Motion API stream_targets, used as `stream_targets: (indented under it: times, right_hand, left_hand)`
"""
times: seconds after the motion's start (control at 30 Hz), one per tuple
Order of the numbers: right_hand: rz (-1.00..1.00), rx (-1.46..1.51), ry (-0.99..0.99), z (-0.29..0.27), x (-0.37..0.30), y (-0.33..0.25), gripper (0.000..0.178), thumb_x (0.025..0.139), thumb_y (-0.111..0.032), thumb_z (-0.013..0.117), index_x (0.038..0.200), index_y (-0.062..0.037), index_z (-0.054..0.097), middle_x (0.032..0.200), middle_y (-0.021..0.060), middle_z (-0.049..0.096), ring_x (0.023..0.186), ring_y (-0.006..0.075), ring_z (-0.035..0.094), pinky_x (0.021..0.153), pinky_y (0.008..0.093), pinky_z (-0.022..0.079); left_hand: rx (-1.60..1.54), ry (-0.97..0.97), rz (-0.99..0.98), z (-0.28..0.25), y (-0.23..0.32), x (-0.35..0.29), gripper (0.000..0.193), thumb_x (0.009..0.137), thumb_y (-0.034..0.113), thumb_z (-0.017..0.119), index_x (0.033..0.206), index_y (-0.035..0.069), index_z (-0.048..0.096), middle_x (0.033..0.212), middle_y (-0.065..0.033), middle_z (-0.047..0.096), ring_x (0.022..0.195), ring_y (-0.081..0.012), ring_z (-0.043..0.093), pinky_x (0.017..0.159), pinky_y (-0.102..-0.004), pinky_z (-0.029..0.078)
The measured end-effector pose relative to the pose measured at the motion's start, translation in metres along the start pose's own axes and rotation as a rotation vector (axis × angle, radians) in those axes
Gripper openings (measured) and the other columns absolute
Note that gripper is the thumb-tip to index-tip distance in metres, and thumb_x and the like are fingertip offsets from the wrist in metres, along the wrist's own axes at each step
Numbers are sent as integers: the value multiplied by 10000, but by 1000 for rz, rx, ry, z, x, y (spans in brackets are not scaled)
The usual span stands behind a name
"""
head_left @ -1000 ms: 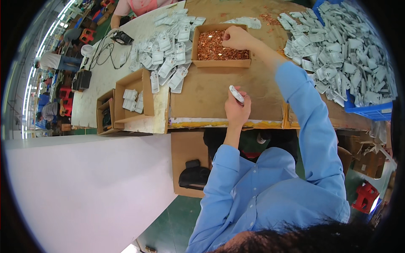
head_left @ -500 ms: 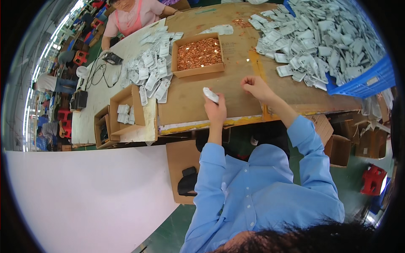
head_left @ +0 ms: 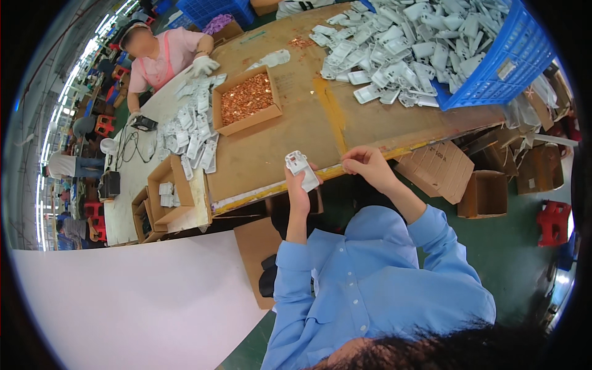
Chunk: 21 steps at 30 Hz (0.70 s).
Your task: Manually assembling electronic components by inserting small metal pins into plastic housings at a factory workbench.
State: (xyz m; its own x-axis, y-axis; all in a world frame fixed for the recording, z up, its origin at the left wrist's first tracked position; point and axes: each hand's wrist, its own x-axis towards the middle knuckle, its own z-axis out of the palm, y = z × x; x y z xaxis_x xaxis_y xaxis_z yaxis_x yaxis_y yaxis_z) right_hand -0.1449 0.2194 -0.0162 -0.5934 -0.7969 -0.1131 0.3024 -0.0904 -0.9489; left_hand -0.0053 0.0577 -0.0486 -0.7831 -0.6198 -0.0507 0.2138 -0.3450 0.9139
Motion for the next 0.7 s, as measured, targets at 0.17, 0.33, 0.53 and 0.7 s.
stream_targets:
  times: [0.17,0.33,0.53,0.7]
  right_hand:
    - [-168,-339,73,22,-16,-16,109,845,-58,695,933,-4,660,810,17,662,736,64,613,672,224,490]
    - [-269,-531,8,33,-26,-21,98,839,-50,675,910,12,647,828,95,666,724,174,662,654,287,529]
    - [-499,-695,-55,46,-26,-9,72,870,13,610,933,-17,628,856,112,593,668,243,641,578,350,511]
    - [-617,-975,25,50,-25,-10,66,842,-57,617,901,-28,621,883,122,568,796,331,596,683,408,496]
  left_hand:
    - [-114,-119,-82,17,-10,-25,384,956,298,372,1250,55,422,973,-132,624,664,-211,629,566,-301,505]
    - [-71,-115,-133,18,-21,-39,473,1023,412,266,1221,64,517,888,-85,658,711,-198,638,650,-308,518]
    - [37,-97,-93,26,-18,-54,479,1036,350,297,1352,25,452,1216,-71,584,1073,-169,580,899,-314,473]
    - [161,-125,14,31,-9,-59,462,1034,245,282,1394,-14,411,1340,-99,512,1238,-168,473,1056,-311,350]
